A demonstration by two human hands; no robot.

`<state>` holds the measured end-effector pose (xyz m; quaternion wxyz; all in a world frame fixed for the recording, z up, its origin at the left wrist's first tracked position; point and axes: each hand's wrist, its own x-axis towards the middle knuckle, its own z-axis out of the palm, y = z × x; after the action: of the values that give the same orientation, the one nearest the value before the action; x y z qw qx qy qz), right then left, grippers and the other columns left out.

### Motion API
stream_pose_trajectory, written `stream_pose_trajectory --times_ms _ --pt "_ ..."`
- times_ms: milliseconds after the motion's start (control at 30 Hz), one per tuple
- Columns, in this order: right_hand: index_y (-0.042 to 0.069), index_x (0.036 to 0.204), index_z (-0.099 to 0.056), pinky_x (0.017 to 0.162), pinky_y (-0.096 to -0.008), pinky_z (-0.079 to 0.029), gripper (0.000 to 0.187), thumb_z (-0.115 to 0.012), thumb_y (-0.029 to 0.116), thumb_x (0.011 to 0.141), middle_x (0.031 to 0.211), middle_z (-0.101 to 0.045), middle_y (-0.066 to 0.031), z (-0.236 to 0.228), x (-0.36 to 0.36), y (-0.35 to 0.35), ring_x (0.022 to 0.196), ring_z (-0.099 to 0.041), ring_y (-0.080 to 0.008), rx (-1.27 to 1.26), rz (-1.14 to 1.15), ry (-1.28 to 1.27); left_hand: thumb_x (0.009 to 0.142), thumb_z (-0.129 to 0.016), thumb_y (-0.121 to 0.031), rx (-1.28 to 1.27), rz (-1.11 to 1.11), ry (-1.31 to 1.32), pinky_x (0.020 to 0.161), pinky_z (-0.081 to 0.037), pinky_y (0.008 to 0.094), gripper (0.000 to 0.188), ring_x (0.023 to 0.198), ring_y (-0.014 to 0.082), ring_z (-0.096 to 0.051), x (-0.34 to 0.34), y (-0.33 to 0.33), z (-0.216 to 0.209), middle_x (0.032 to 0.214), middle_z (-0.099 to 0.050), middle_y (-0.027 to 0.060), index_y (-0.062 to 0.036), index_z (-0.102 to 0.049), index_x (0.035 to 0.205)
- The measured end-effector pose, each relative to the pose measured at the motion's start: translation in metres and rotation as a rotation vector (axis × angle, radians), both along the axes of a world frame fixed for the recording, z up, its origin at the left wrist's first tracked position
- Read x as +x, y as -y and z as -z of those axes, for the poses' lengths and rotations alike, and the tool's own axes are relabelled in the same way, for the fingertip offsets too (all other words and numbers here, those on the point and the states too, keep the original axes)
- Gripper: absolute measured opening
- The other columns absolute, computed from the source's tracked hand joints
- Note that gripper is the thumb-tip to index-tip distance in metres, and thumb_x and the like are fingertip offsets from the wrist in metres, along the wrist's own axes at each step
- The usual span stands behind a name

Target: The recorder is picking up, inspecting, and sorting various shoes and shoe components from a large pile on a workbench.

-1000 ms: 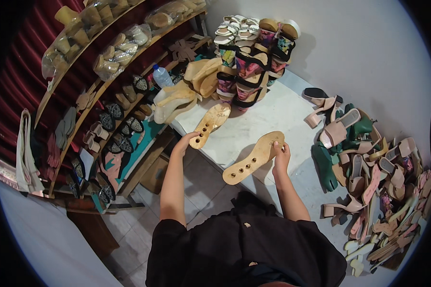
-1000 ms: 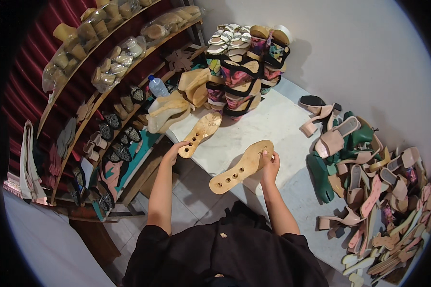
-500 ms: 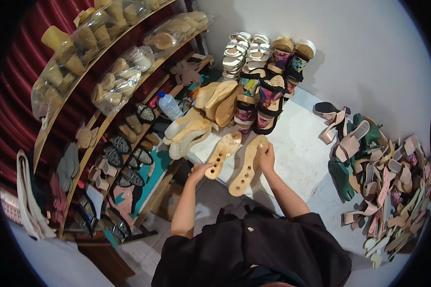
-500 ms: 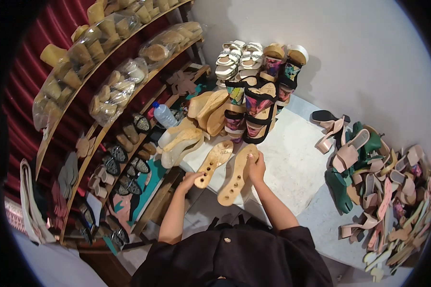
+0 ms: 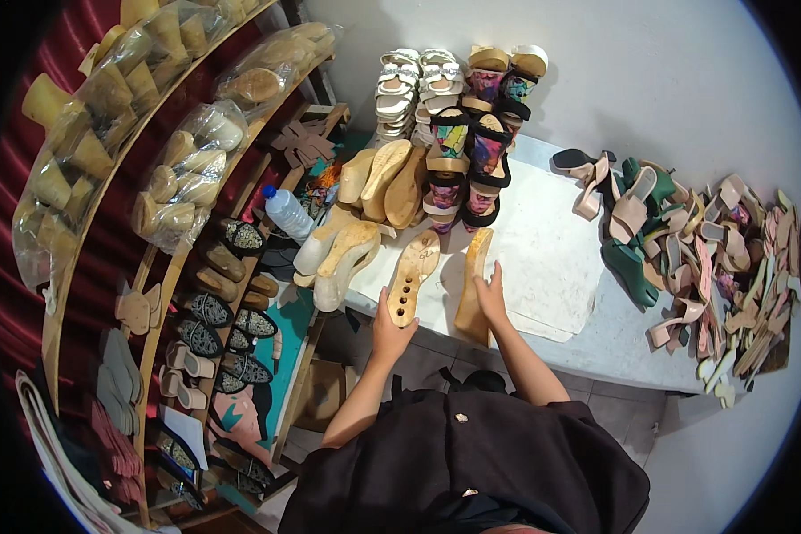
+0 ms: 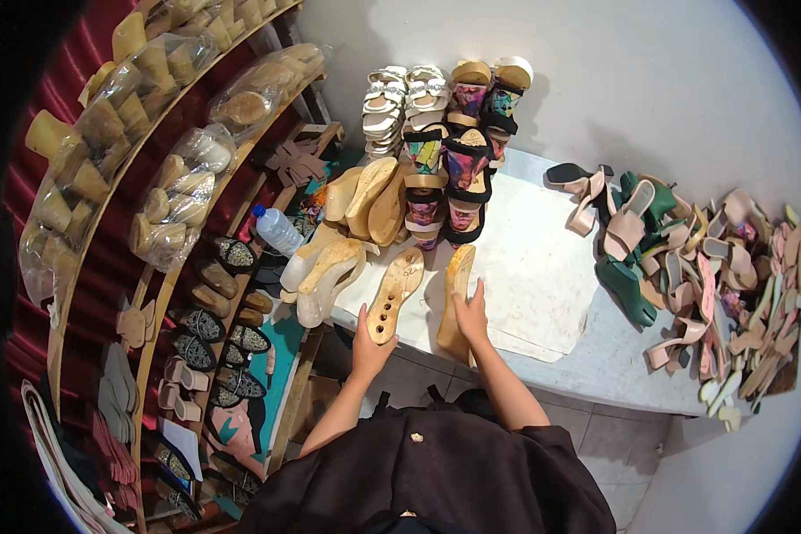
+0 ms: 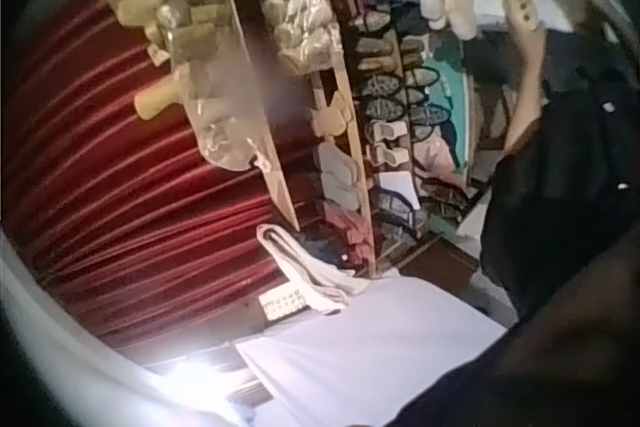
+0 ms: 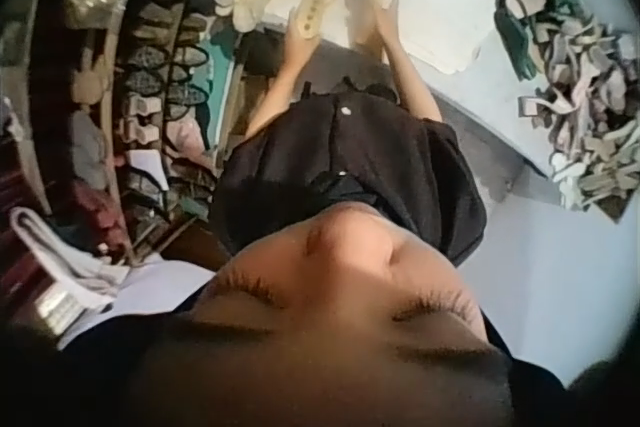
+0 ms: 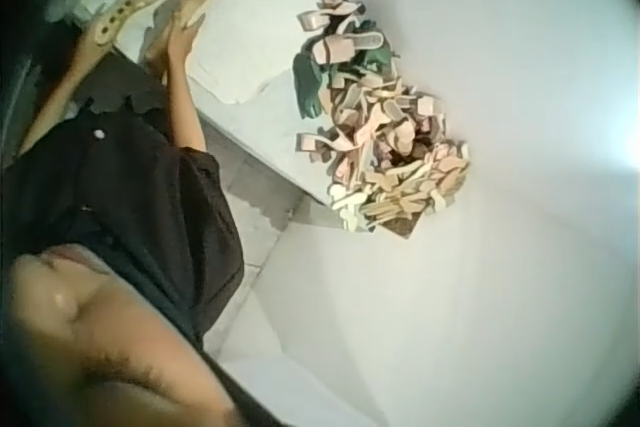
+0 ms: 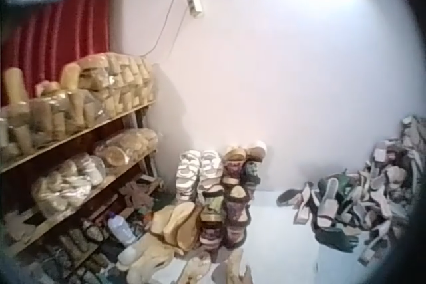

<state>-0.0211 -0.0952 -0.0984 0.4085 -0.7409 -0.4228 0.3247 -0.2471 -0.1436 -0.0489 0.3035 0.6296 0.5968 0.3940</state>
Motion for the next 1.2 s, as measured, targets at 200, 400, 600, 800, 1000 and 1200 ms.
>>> stream_pose_trajectory --times_ms 200,400,600,800,1000,1200 --pt "0.011 0.14 -0.02 0.096 -0.0578 -0.029 0.096 -0.072 0.037 0.063 0.126 -0.048 -0.0199 -0.06 0.005 0.074 0.117 -0.046 -0.035 -0.283 -0.369 0.158 0.068 -0.074 -0.011 0.033 -0.007 0.012 0.093 -0.04 0.0373 0.091 0.113 0.0331 -0.05 -0.007 0.004 0.014 0.124 -0.046 0.0251 0.0021 -0.018 0.138" --pt "0.016 0.14 -0.019 0.098 -0.0644 -0.021 0.098 -0.077 0.026 0.062 0.111 -0.058 -0.0159 -0.059 0.0 0.091 0.11 -0.052 -0.0319 -0.302 -0.319 0.377 0.068 -0.074 -0.012 0.053 -0.005 0.005 0.092 -0.041 0.0365 0.091 0.111 0.0334 -0.051 -0.005 0.003 0.011 0.122 -0.048 0.0249 0.0026 -0.017 0.138" --pt "0.014 0.135 -0.031 0.098 -0.0683 -0.014 0.085 -0.077 0.024 0.064 0.115 -0.058 -0.0116 -0.036 -0.005 0.102 0.11 -0.052 -0.0296 -0.153 -0.207 0.372 0.069 -0.074 -0.015 -0.022 0.009 0.054 0.099 -0.035 0.0379 0.093 0.121 0.0376 -0.041 -0.004 0.003 0.007 0.13 -0.038 0.0283 0.0038 -0.014 0.138" --pt "0.015 0.125 -0.046 0.096 -0.0703 -0.011 0.063 -0.073 0.018 0.069 0.119 -0.056 -0.0065 -0.035 -0.005 0.117 0.112 -0.052 -0.0267 0.165 -0.14 0.465 0.07 -0.074 -0.018 0.028 0.068 0.127 0.099 -0.034 0.0379 0.095 0.121 0.0357 -0.041 -0.009 0.004 0.01 0.131 -0.038 0.0279 0.0039 -0.012 0.138" --pt "0.019 0.118 -0.054 0.093 -0.0706 -0.015 0.049 -0.07 0.012 0.071 0.119 -0.054 -0.0029 -0.063 -0.025 0.107 0.114 -0.049 -0.0274 0.36 -0.294 0.671 0.072 -0.074 -0.024 -0.046 0.123 0.155 0.1 -0.034 0.0378 0.087 0.122 0.0352 -0.041 -0.019 0.001 0.029 0.133 -0.037 0.0268 0.0047 -0.022 0.135" --pt "0.023 0.116 -0.056 0.093 -0.0681 -0.018 0.052 -0.071 0.01 0.067 0.116 -0.056 -0.0046 -0.047 -0.052 0.096 0.116 -0.048 -0.0319 0.42 -0.313 0.706 0.073 -0.073 -0.024 0.047 0.176 0.114 0.102 -0.032 0.0392 0.083 0.125 0.0364 -0.037 -0.014 0.002 0.031 0.135 -0.035 0.0262 0.0034 -0.025 0.135"
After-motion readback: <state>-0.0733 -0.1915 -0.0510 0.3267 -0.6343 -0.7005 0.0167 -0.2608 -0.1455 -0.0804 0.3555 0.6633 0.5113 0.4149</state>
